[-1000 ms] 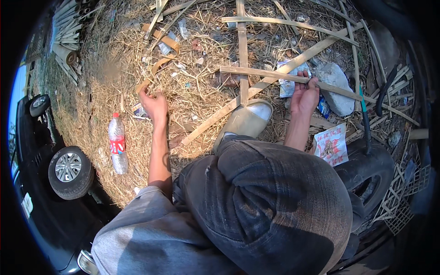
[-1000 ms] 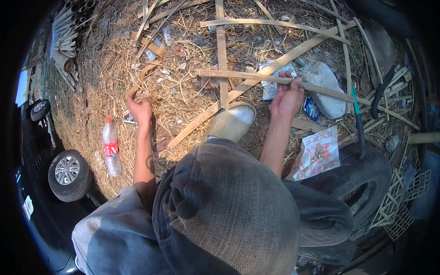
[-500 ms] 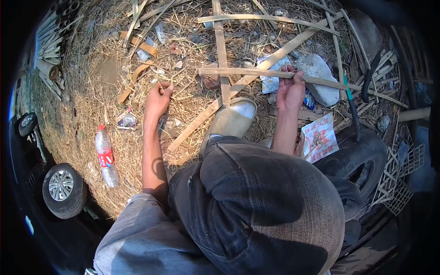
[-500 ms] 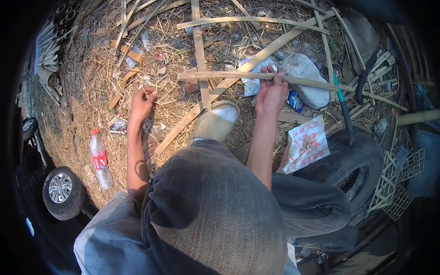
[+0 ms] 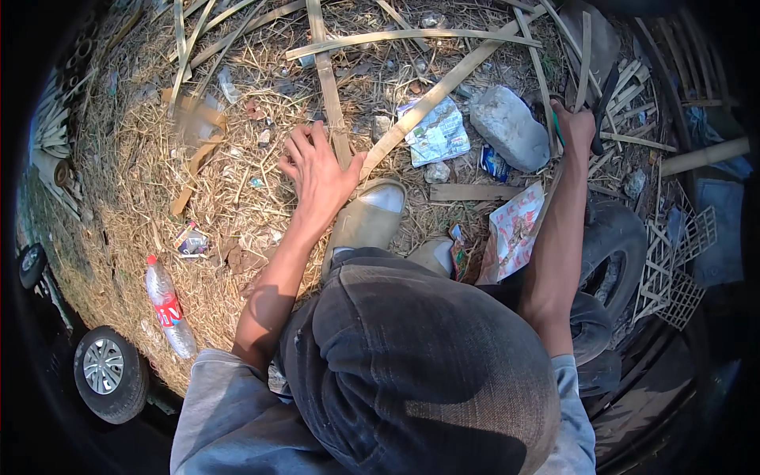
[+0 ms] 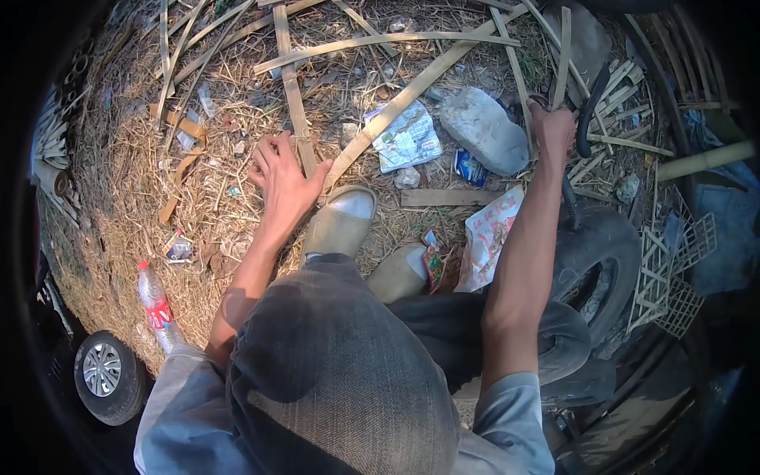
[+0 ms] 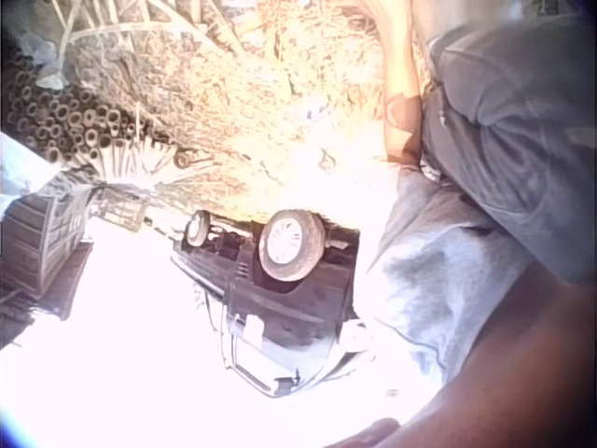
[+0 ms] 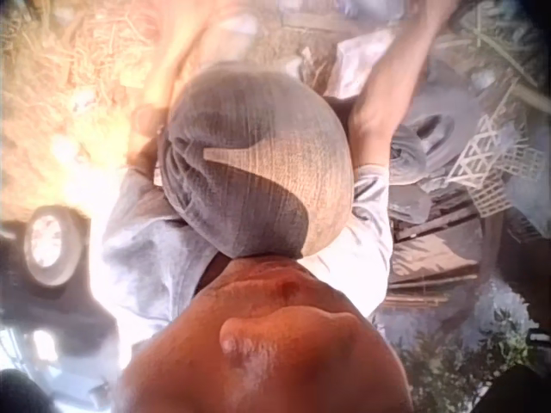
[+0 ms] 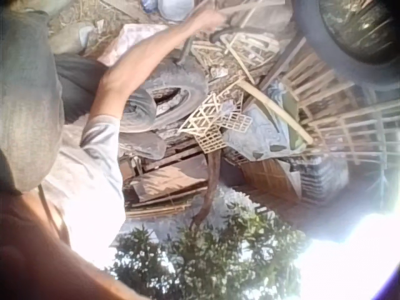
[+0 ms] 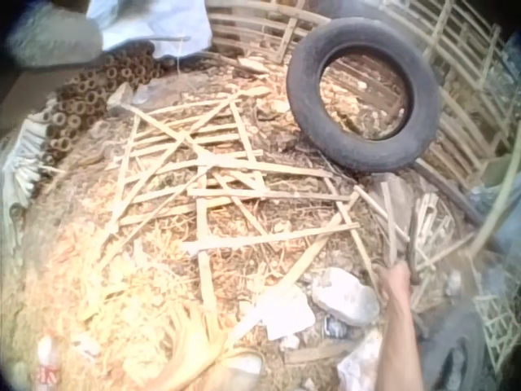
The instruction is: The person shaves a thin strip of wood using a large knife while sitting on the ground, then begins assembling a wooden lattice frame by joining strips together.
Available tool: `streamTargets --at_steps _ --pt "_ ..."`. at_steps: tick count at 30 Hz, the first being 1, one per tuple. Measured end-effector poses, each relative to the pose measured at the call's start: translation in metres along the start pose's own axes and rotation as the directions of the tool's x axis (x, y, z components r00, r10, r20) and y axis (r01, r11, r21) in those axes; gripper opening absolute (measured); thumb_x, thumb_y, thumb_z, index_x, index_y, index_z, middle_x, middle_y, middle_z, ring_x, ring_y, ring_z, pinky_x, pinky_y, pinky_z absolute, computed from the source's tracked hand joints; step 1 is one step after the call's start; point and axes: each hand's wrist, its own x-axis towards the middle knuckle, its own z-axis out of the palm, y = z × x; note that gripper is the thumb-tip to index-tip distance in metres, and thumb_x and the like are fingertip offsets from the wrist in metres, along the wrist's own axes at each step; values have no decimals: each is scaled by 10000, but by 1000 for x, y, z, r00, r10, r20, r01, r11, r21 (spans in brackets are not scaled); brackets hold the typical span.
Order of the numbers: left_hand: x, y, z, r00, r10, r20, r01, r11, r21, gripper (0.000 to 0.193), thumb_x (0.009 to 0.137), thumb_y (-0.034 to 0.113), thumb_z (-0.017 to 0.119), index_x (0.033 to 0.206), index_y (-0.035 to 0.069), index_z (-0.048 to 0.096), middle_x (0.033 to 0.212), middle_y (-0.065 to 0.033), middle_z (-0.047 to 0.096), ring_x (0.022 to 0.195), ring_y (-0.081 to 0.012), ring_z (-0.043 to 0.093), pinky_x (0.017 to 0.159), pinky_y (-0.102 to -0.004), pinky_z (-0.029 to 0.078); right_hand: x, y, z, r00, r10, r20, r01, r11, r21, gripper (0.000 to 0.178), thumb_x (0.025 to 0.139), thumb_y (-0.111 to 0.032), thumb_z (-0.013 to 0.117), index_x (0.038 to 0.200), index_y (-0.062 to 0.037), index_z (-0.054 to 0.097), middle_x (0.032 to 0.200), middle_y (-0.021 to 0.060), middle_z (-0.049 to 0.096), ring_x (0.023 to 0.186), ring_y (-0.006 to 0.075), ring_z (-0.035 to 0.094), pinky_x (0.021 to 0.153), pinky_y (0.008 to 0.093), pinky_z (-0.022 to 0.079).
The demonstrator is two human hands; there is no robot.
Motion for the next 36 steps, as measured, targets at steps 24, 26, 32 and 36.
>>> streamTargets --at_steps 24,26,32,36 --pt "23 -58 18 956 291 -25 -289 931 -223 611 846 302 700 1308 -29 477 1322 -162 482 1199 -359 373 1038 -539 242 -76 43 4 967 238 92 -255 901 352 290 841 -172 762 775 71 619 720 141 650 671 179 580 664 369 477" --pt "38 -64 15 912 398 -101 -409 860 -307 566 856 277 690 1289 -30 493 1276 -173 518 1168 -363 417 1029 -521 258 -80 38 13 958 276 80 -285 879 381 287 831 -172 771 777 69 624 728 164 661 680 214 617 675 374 482" --pt "49 -52 17 951 304 -61 -310 932 -187 634 829 399 771 1269 7 536 1221 -182 553 1162 -342 505 1003 -492 324 -79 14 7 968 231 93 -248 932 266 335 836 -246 749 797 72 652 810 265 691 815 419 689 762 466 503" --pt "37 -48 30 937 319 -142 -342 921 -187 655 729 323 870 1228 13 579 1171 -174 600 1147 -349 540 1024 -471 364 -63 6 -4 995 103 1 -102 980 170 317 824 -229 749 778 70 652 779 267 682 793 438 680 746 465 508"
